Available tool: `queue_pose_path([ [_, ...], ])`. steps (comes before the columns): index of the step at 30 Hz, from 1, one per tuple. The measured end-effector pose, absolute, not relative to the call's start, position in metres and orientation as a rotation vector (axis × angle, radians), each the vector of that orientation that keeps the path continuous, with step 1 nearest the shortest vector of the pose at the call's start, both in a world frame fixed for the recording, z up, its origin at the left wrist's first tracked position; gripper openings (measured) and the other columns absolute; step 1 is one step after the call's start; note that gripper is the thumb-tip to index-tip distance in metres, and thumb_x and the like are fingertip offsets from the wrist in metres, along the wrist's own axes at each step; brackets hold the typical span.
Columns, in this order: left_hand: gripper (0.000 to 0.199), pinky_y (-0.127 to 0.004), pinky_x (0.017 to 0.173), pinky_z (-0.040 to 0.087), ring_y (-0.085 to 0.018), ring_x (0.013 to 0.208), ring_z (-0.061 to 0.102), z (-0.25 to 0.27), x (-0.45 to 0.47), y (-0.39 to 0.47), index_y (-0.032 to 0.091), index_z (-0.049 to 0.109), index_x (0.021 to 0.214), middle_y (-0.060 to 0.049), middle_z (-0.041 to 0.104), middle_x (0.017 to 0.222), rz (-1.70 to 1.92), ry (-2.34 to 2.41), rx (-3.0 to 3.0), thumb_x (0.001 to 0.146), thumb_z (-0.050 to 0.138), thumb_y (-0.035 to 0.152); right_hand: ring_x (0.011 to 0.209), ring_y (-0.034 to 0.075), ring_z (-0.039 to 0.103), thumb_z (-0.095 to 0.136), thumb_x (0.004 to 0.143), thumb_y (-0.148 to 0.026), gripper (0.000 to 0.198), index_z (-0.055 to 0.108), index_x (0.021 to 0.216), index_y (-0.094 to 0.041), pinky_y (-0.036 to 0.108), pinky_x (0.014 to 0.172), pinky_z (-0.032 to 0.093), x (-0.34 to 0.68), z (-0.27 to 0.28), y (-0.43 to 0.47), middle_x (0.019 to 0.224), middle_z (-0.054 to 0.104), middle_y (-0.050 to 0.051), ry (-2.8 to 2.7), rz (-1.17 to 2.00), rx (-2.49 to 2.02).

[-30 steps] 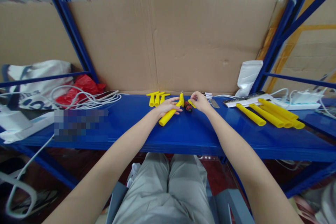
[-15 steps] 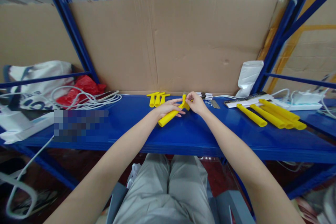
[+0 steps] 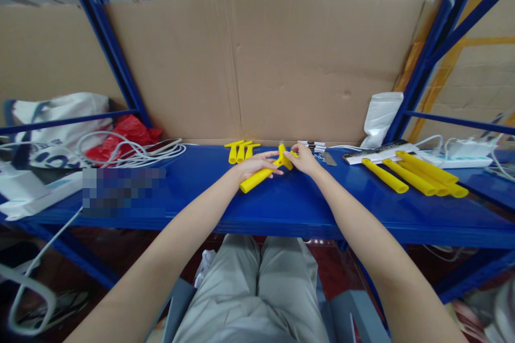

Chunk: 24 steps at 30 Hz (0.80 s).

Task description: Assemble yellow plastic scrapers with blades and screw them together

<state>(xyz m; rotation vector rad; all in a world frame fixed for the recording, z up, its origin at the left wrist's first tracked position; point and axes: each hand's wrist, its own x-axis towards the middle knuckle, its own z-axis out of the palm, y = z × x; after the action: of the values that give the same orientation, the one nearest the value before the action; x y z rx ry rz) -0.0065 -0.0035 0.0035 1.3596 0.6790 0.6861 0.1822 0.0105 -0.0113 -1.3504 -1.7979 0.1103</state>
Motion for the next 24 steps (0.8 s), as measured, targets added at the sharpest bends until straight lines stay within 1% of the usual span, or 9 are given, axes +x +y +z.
queue_pose_path([
  [5,0.07,-0.021,0.052,0.051,-0.018,0.071,0.068,0.005,-0.005,-0.006,0.02,0.038,0.134,-0.017,0.054,0.12,0.707,0.698,1.342,0.07,0.055,-0.005,0.093,0.025,0.059,0.048,0.08,-0.047,0.032,0.057,0.084,-0.017,0.04,0.083,0.044,0.182,-0.008,0.008,0.097,0.063,0.014,-1.872,-0.015,-1.534],
  [9,0.068,-0.019,0.052,0.049,-0.016,0.071,0.068,0.007,-0.004,-0.008,0.019,0.036,0.134,-0.015,0.059,0.114,0.769,0.755,1.298,0.073,0.051,-0.006,0.092,0.025,0.059,0.047,0.08,-0.048,0.033,0.06,0.078,-0.018,0.037,0.079,0.044,0.185,0.004,-0.002,0.092,0.065,0.013,-1.971,-0.133,-1.672],
  [12,0.067,-0.019,0.051,0.048,-0.014,0.068,0.067,0.009,-0.004,-0.008,0.019,0.031,0.135,-0.015,0.06,0.112,0.846,0.86,1.229,0.076,0.046,-0.006,0.082,0.026,0.061,0.055,0.073,-0.051,0.033,0.059,0.067,-0.019,0.033,0.067,0.045,0.192,0.012,-0.011,0.079,0.065,0.011,-2.06,-0.146,-1.872],
  [14,0.064,-0.019,0.051,0.048,-0.013,0.064,0.066,0.009,-0.004,-0.006,0.019,0.03,0.135,-0.014,0.06,0.111,0.904,0.93,1.187,0.077,0.044,-0.006,0.071,0.024,0.062,0.062,0.067,-0.051,0.033,0.057,0.059,-0.02,0.03,0.059,0.044,0.197,0.015,-0.015,0.067,0.063,0.009,-2.153,-0.055,-1.964],
  [16,0.062,-0.02,0.051,0.049,-0.012,0.061,0.065,0.009,-0.004,-0.003,0.018,0.031,0.133,-0.014,0.061,0.109,0.959,0.973,1.159,0.077,0.043,-0.006,0.062,0.021,0.061,0.066,0.064,-0.049,0.032,0.054,0.055,-0.02,0.028,0.055,0.042,0.2,0.017,-0.017,0.058,0.061,0.006,-2.218,0.063,-1.995],
  [18,0.062,-0.022,0.053,0.051,-0.012,0.06,0.065,0.008,-0.003,-0.001,0.019,0.031,0.133,-0.014,0.061,0.106,0.991,0.993,1.143,0.077,0.042,-0.006,0.055,0.018,0.059,0.064,0.067,-0.044,0.03,0.053,0.054,-0.02,0.026,0.051,0.04,0.201,0.017,-0.018,0.055,0.061,0.005,-2.212,0.169,-2.023],
  [20,0.062,-0.023,0.055,0.052,-0.012,0.06,0.065,0.007,-0.003,0.0,0.02,0.031,0.133,-0.013,0.062,0.104,1.002,1.0,1.137,0.077,0.042,-0.006,0.05,0.016,0.057,0.059,0.072,-0.038,0.028,0.053,0.052,-0.019,0.025,0.049,0.039,0.201,0.017,-0.016,0.054,0.061,0.005,-2.188,0.201,-2.039],
  [22,0.062,-0.024,0.056,0.053,-0.012,0.061,0.064,0.006,-0.003,0.001,0.02,0.03,0.132,-0.012,0.062,0.104,1.004,0.999,1.139,0.077,0.042,-0.006,0.05,0.015,0.056,0.056,0.074,-0.035,0.027,0.054,0.052,-0.019,0.025,0.048,0.037,0.201,0.016,-0.014,0.053,0.06,0.005,-2.167,0.108,-2.001],
  [24,0.062,-0.025,0.058,0.054,-0.012,0.063,0.065,0.005,-0.003,0.001,0.02,0.031,0.132,-0.012,0.061,0.104,1.004,0.994,1.138,0.077,0.042,-0.006,0.054,0.016,0.056,0.053,0.075,-0.036,0.026,0.056,0.056,-0.018,0.025,0.049,0.035,0.203,0.016,-0.011,0.055,0.06,0.005,-2.101,-0.024,-1.926],
])
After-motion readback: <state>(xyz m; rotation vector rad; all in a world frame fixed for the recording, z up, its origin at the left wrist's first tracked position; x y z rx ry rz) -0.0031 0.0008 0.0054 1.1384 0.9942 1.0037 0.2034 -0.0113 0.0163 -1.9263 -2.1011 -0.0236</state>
